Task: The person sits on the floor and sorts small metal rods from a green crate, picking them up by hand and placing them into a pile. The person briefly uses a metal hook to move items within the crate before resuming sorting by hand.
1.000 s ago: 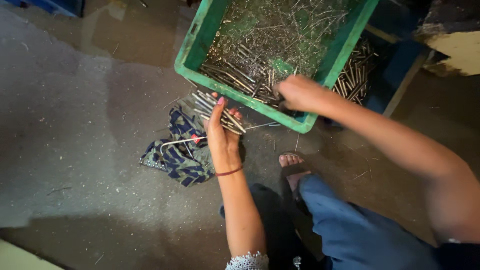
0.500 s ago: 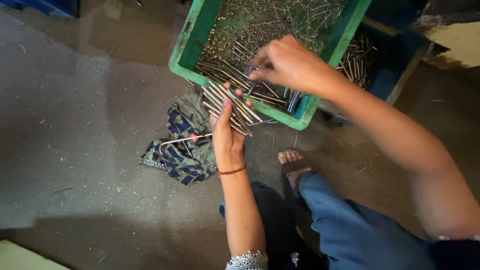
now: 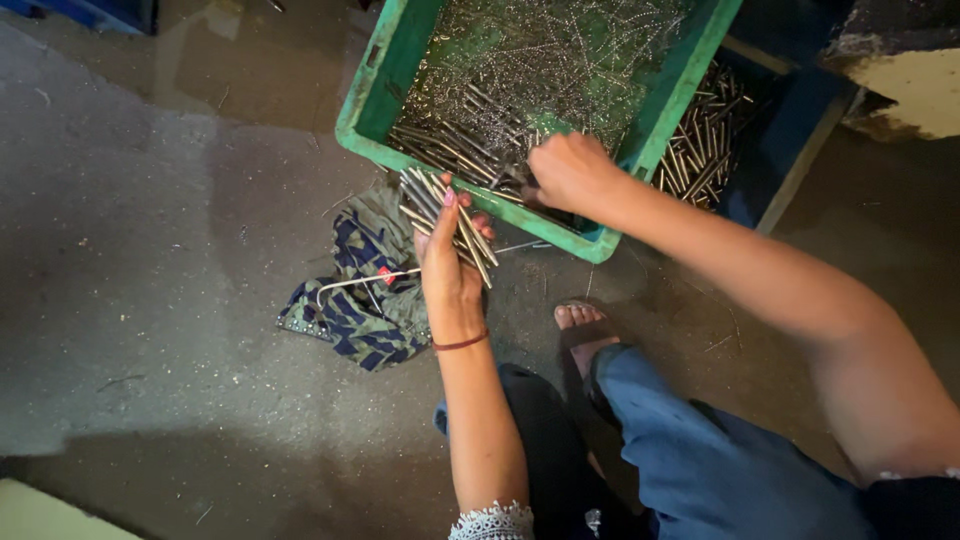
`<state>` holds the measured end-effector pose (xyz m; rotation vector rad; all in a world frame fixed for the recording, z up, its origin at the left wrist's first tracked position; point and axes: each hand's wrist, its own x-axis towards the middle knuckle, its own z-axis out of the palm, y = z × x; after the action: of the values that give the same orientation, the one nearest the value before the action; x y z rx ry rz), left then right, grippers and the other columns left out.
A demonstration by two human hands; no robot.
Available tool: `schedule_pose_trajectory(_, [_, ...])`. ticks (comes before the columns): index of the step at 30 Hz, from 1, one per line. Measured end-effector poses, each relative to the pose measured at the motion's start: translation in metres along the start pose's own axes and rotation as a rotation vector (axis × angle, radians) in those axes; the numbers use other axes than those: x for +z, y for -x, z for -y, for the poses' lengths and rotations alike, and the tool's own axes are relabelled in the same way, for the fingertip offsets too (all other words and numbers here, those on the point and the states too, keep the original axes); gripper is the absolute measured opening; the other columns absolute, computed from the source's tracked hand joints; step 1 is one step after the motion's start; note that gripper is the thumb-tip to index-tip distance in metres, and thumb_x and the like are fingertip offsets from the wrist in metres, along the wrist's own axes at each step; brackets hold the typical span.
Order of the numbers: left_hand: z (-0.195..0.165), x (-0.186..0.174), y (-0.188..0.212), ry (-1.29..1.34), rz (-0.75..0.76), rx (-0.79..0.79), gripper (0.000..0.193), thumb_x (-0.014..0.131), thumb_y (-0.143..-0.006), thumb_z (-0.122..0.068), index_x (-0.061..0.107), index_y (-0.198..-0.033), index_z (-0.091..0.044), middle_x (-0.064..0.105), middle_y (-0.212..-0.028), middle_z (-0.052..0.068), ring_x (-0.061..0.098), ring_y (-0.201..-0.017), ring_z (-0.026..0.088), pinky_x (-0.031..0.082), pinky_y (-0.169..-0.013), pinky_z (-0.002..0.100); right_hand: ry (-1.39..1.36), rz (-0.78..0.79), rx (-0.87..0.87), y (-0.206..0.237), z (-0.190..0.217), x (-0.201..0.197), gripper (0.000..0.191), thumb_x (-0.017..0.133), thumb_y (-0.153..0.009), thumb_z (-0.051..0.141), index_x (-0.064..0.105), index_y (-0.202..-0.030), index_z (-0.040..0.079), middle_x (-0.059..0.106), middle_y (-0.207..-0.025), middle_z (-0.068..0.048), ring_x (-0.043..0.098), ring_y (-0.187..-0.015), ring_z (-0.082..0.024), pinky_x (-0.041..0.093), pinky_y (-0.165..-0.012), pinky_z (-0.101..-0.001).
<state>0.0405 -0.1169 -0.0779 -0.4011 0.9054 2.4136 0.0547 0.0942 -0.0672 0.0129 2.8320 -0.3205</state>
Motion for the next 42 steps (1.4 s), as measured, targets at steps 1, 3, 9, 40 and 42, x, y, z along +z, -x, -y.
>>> schedule_pose_trajectory(1, [0.000,0.001,0.001,-0.003,-0.017,0.001,0.033,0.066,-0.100,-0.014,0.058,-0.131,-0.011,0.062,-0.094,0.003,0.059,-0.071,0.016,0.051,-0.057,0.030,0.041,-0.027,0.007,-0.001,0.001,0.001,0.036,0.082,-0.081,0.032,0.074,-0.082,-0.004,0.071,-0.078,-0.026,0.074,-0.073,-0.043,0.061,-0.062,-0.0499])
schedule_pose_trajectory(3, [0.000,0.001,0.002,-0.037,-0.054,0.019,0.032,0.067,-0.099,-0.013,0.059,-0.130,-0.010,0.063,-0.094,0.004,0.060,-0.070,0.017,0.051,-0.056,0.030,0.071,-0.018,-0.010,-0.003,0.002,0.004,0.035,0.080,-0.083,0.030,0.074,-0.081,-0.004,0.071,-0.076,-0.025,0.074,-0.071,-0.041,0.061,-0.060,-0.0483])
schedule_pose_trajectory(9, [-0.005,-0.001,0.006,-0.020,-0.083,0.014,0.033,0.068,-0.097,-0.013,0.059,-0.128,-0.012,0.063,-0.093,0.004,0.060,-0.067,0.017,0.051,-0.054,0.030,0.105,-0.127,-0.100,-0.005,-0.007,0.011,0.011,0.072,-0.086,0.010,0.074,-0.079,0.002,0.072,-0.076,-0.021,0.074,-0.071,-0.035,0.061,-0.064,-0.0442])
schedule_pose_trajectory(40, [-0.005,-0.006,0.002,0.129,0.048,0.028,0.029,0.058,-0.106,-0.022,0.059,-0.132,-0.009,0.064,-0.101,0.005,0.061,-0.076,0.016,0.056,-0.064,0.033,-0.026,0.084,0.231,-0.012,-0.024,0.003,0.030,0.080,-0.085,0.022,0.073,-0.083,-0.006,0.071,-0.080,-0.027,0.074,-0.077,-0.041,0.062,-0.069,-0.0464])
schedule_pose_trajectory(42, [-0.004,-0.005,0.001,0.132,0.037,0.010,0.029,0.059,-0.105,-0.023,0.060,-0.131,-0.010,0.064,-0.098,0.005,0.062,-0.075,0.016,0.057,-0.063,0.033,-0.043,0.125,0.238,-0.012,-0.018,0.002,0.039,0.080,-0.088,0.029,0.072,-0.079,-0.007,0.070,-0.076,-0.024,0.073,-0.072,-0.038,0.063,-0.066,-0.0450])
